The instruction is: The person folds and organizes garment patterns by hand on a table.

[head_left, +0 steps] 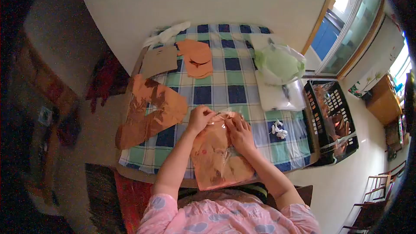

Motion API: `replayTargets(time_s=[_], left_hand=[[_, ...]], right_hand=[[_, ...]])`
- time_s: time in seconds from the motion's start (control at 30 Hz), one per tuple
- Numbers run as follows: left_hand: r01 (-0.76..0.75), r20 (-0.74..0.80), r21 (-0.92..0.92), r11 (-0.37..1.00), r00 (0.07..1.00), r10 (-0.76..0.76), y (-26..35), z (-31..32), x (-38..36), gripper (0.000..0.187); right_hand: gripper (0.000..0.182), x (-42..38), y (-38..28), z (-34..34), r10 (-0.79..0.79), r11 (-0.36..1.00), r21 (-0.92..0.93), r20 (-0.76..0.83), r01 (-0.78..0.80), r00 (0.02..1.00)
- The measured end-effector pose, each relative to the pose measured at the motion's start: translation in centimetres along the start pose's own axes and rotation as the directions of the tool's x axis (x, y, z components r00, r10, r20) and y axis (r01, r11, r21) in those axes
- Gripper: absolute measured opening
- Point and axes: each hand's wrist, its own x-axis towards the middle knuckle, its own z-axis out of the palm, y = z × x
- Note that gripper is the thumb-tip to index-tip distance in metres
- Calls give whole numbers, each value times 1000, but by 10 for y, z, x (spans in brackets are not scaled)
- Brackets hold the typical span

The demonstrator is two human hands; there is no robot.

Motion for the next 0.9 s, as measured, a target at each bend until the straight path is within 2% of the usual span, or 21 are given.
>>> replayTargets(time_s=[0.1, 0.2, 0.3, 0.4, 0.5, 0.6, 0.7, 0.73, 0.83, 0.87, 0.9], left_hand=[[29, 5, -55, 998, 1000, -29, -2, 3, 0, 16], [-101, -124, -94, 990, 988, 89, -5, 13, 5, 15], [-246, -184, 83, 966, 949, 257, 10, 26, 14, 15], [52, -65, 296, 954, 997, -34, 56, 41, 15, 16], [-21, 129, 468, 883, 991, -45, 77, 32, 22, 20], [44, 36, 248, 968, 998, -54, 33, 49, 29, 21], [84, 111, 8, 996, 990, -84, 28, 27, 20, 24], [100, 131, -83, 992, 987, -89, 33, 23, 15, 21], [364, 349, -254, 896, 899, -267, 65, 1, 2, 19], [241, 289, -257, 936, 943, -163, 60, 1, 0, 20], [115, 226, -251, 961, 972, -57, 51, 2, -3, 22]], right_hand=[[44, 2, -4, -5, 17, 1000, 24, 11, -17, 1000], [43, 2, -3, -3, -17, 1000, -5, -29, 17, 999], [44, 1, 0, -2, -32, 999, -20, -22, 31, 999], [45, 2, -7, -7, 12, 1000, 27, -32, -11, 999], [40, 1, -4, -6, 21, 998, 52, 10, -21, 1000], [35, 1, 4, 3, 17, 989, 150, -80, -5, 997], [29, 13, 12, 11, -15, 957, 285, -149, 58, 989], [21, 23, -8, -14, 50, 942, 334, -103, -12, 993], [19, 37, -22, -12, 83, 994, 81, -130, -73, 988], [20, 39, -23, -7, 222, 940, 275, -36, -204, 974], [20, 40, -20, 2, 231, 927, 314, -40, -207, 972]])
